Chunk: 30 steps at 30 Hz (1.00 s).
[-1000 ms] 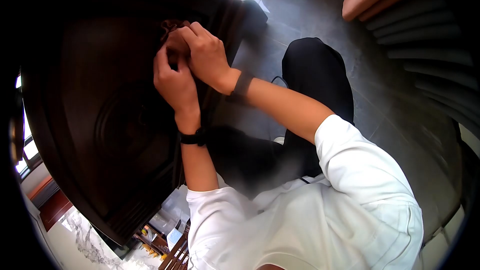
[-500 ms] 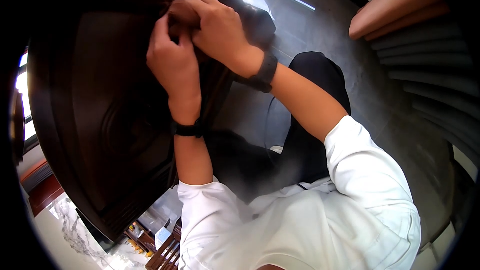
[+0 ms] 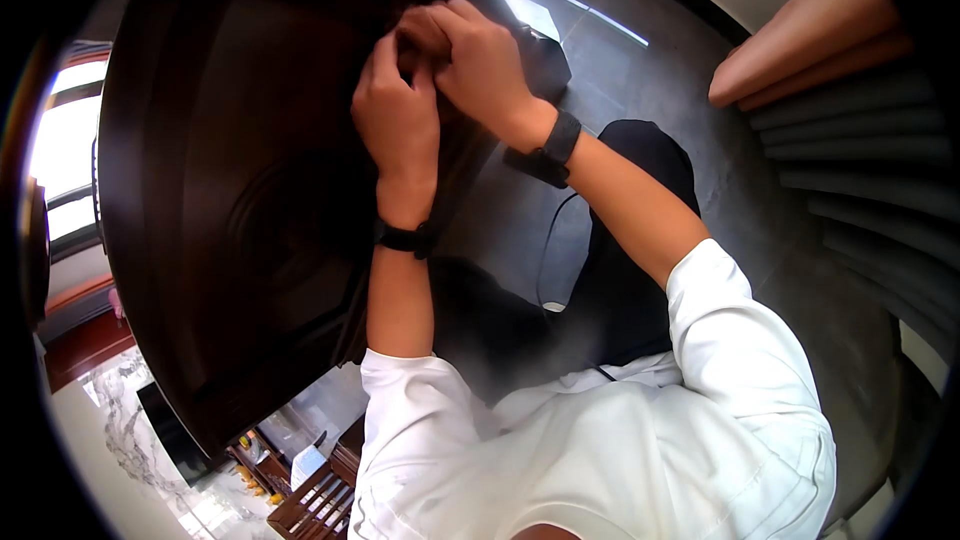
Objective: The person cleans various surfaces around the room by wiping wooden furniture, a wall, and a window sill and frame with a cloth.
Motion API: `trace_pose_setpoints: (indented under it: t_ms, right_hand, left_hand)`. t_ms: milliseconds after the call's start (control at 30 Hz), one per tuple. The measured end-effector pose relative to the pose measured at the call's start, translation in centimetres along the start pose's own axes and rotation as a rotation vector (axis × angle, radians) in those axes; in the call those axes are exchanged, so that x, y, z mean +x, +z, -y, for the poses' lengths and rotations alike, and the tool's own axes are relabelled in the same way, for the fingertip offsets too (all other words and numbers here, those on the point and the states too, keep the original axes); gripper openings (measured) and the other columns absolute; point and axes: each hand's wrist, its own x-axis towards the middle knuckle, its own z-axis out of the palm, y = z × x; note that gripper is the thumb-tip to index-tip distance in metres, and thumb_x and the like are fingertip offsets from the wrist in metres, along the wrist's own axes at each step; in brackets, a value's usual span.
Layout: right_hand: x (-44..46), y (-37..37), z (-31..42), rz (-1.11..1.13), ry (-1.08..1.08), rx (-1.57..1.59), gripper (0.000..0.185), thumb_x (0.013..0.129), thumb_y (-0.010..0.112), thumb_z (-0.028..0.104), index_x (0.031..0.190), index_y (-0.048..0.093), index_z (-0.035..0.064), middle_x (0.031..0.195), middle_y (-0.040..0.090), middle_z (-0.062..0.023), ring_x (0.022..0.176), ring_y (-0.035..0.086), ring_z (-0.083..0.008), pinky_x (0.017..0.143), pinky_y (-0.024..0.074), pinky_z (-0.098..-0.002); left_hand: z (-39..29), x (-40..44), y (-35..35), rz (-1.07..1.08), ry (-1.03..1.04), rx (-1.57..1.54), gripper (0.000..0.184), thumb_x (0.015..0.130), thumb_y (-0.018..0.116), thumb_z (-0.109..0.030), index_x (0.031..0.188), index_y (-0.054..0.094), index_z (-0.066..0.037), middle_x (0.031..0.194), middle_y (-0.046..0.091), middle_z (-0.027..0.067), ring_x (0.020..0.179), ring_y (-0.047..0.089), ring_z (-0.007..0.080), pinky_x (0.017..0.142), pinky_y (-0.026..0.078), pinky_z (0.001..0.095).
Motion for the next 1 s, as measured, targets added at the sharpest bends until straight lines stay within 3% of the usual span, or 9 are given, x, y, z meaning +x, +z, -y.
trace_pose_setpoints:
  t_ms: [167, 200, 233, 267, 467, 700, 767, 867, 1000]
  right_hand:
    - [5.2, -0.3, 3.7, -0.170, -0.331, 0.120, 0.044, 0.068, 0.069, -0.003, 0.108, 0.068, 0.0138, 0.089, 0.061, -0.0080, 0.075, 0.063, -0.0323, 0.064, 0.0530, -0.0382]
    - [6.3, -1.6, 6.3, -0.021, -0.203, 0.122, 0.036, 0.073, 0.059, -0.006, 0.108, 0.065, 0.0022, 0.102, 0.063, -0.0225, 0.094, 0.060, -0.0428, 0.081, 0.0512, -0.0424]
    - [6.6, -2.0, 7.7, -0.017, -0.213, 0.120, 0.037, 0.073, 0.059, -0.006, 0.108, 0.065, 0.0019, 0.101, 0.062, -0.0217, 0.094, 0.060, -0.0426, 0.081, 0.0510, -0.0425]
    - [6.9, -2.1, 8.7, -0.013, -0.224, 0.120, 0.037, 0.073, 0.058, -0.007, 0.108, 0.064, 0.0015, 0.099, 0.062, -0.0208, 0.093, 0.060, -0.0424, 0.080, 0.0508, -0.0425]
    - [5.5, 0.1, 10.6, -0.108, -0.339, 0.017, 0.042, 0.070, 0.059, -0.006, 0.112, 0.062, 0.0003, 0.094, 0.060, -0.0209, 0.089, 0.060, -0.0435, 0.075, 0.0507, -0.0448]
    - [1.7, 2.7, 13.9, 0.058, -0.392, 0.063, 0.049, 0.068, 0.062, -0.008, 0.115, 0.060, -0.0001, 0.094, 0.056, -0.0202, 0.083, 0.059, -0.0432, 0.069, 0.0512, -0.0447]
    - [0.6, 3.5, 15.0, 0.098, -0.414, 0.099, 0.050, 0.067, 0.063, -0.008, 0.116, 0.060, 0.0007, 0.093, 0.055, -0.0199, 0.081, 0.059, -0.0439, 0.068, 0.0510, -0.0450]
    - [-1.4, 4.7, 16.7, 0.200, -0.380, 0.101, 0.046, 0.070, 0.068, -0.002, 0.115, 0.061, 0.0013, 0.099, 0.058, -0.0190, 0.088, 0.062, -0.0406, 0.074, 0.0516, -0.0450]
    - [-5.0, 8.9, 18.1, 0.061, -0.527, 0.087, 0.045, 0.068, 0.075, 0.005, 0.111, 0.069, 0.0174, 0.086, 0.059, -0.0033, 0.069, 0.062, -0.0214, 0.053, 0.0509, -0.0303]
  left_hand:
    - [-1.5, 3.1, -4.0, -0.223, 0.144, -0.080, 0.031, 0.088, 0.068, -0.008, 0.119, 0.063, -0.003, 0.104, 0.070, 0.0174, 0.091, 0.069, 0.0345, 0.078, 0.056, 0.0398]
    - [-1.5, 3.6, -4.7, -0.253, 0.180, -0.094, 0.031, 0.088, 0.068, -0.008, 0.118, 0.063, -0.004, 0.101, 0.070, 0.0164, 0.089, 0.069, 0.0331, 0.077, 0.056, 0.0389]
    - [-1.5, 4.0, -5.5, -0.282, 0.219, -0.105, 0.031, 0.088, 0.068, -0.007, 0.118, 0.063, -0.004, 0.099, 0.071, 0.0155, 0.087, 0.069, 0.0316, 0.076, 0.055, 0.0380]
    - [-1.9, 4.1, -6.4, -0.300, 0.150, -0.132, 0.035, 0.085, 0.069, -0.008, 0.120, 0.064, -0.005, 0.109, 0.067, 0.0202, 0.097, 0.065, 0.0405, 0.083, 0.053, 0.0429]
    - [0.1, 2.5, -9.4, -0.311, 0.170, -0.209, 0.038, 0.083, 0.069, -0.005, 0.121, 0.062, -0.003, 0.110, 0.067, 0.0203, 0.097, 0.065, 0.0400, 0.083, 0.054, 0.0426]
    - [3.6, -2.4, -13.0, -0.330, 0.066, -0.240, 0.041, 0.083, 0.068, -0.003, 0.123, 0.061, -0.003, 0.112, 0.066, 0.0208, 0.099, 0.066, 0.0397, 0.083, 0.055, 0.0405]
    - [4.8, -4.1, -13.7, -0.367, 0.020, -0.216, 0.035, 0.085, 0.067, -0.004, 0.120, 0.062, -0.004, 0.100, 0.069, 0.0151, 0.087, 0.067, 0.0309, 0.077, 0.054, 0.0363]
    - [6.2, -6.6, -15.1, -0.431, -0.023, -0.187, 0.034, 0.085, 0.066, -0.003, 0.119, 0.061, -0.004, 0.095, 0.070, 0.0118, 0.082, 0.067, 0.0246, 0.075, 0.054, 0.0326]
    - [7.6, -10.8, -17.8, -0.423, -0.202, -0.224, 0.037, 0.086, 0.063, 0.000, 0.122, 0.059, -0.005, 0.100, 0.070, 0.0130, 0.086, 0.067, 0.0231, 0.077, 0.053, 0.0322]
